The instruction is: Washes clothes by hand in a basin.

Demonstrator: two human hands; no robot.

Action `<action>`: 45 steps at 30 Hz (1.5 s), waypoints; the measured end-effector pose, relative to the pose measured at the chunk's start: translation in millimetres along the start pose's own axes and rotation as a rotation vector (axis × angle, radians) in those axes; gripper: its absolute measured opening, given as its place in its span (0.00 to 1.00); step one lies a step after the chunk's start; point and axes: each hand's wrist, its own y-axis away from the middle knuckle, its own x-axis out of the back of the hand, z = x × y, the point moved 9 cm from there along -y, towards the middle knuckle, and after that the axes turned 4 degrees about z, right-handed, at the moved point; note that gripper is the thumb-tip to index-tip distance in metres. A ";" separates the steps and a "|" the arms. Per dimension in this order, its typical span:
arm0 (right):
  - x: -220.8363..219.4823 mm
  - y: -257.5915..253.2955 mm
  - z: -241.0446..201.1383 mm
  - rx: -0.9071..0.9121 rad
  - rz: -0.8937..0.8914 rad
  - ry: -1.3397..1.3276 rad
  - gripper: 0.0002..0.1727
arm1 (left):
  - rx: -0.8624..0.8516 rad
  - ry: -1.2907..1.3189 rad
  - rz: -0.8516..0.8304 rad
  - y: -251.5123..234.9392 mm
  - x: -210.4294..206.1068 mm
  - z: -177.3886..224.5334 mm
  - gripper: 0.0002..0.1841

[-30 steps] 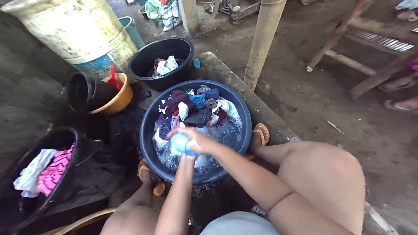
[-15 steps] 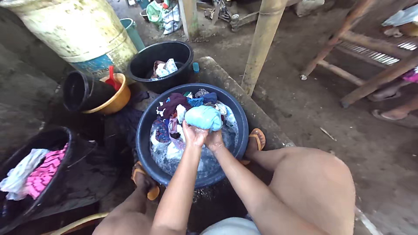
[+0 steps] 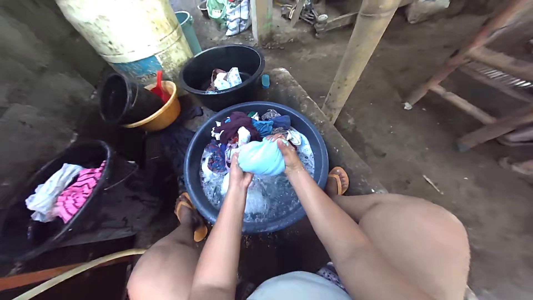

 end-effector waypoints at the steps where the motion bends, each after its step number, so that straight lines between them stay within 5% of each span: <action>1: 8.5 2.3 4.0 -0.062 0.123 -0.026 0.22 | -0.091 -0.124 -0.029 1.0 -6.6 10.5 0.14; 5: 17.6 0.5 19.4 -0.398 0.366 0.060 0.39 | -0.454 -0.666 -0.255 14.9 -51.7 36.3 0.20; 9: 3.5 -9.1 8.7 -0.503 0.333 -0.019 0.29 | -0.840 -1.040 -0.512 47.1 -101.3 48.6 0.16; 12: -10.8 -24.7 -16.4 -0.346 0.292 -0.136 0.21 | -0.803 -0.910 -0.451 45.2 -100.4 63.8 0.17; 15: -23.7 -31.2 -33.4 -0.261 0.088 -0.196 0.34 | -0.673 -0.621 -0.348 37.8 -85.8 70.3 0.17; 18: -26.7 -10.1 -30.8 -0.393 -0.113 -0.169 0.44 | -0.878 -0.759 -0.484 57.6 -92.4 72.1 0.23; 24: -6.4 28.2 8.5 -0.763 -0.214 0.328 0.18 | -1.312 -1.199 -0.910 122.5 -94.5 0.8 0.08; 30: -13.9 46.7 66.3 -0.777 -0.741 0.852 0.16 | -1.175 -1.473 -1.213 145.5 -86.1 -61.5 0.08; 36: -40.5 104.2 79.3 -0.760 -1.054 1.307 0.19 | -1.161 -1.678 -1.488 183.3 -58.7 -111.0 0.07; 41: -35.7 144.8 78.5 -0.783 -1.026 1.443 0.20 | -0.757 -1.786 -1.770 202.5 -32.3 -152.8 0.10; 45: -42.0 112.4 52.0 -0.673 -0.859 1.347 0.19 | -0.988 -1.507 -1.719 192.4 -51.4 -113.4 0.04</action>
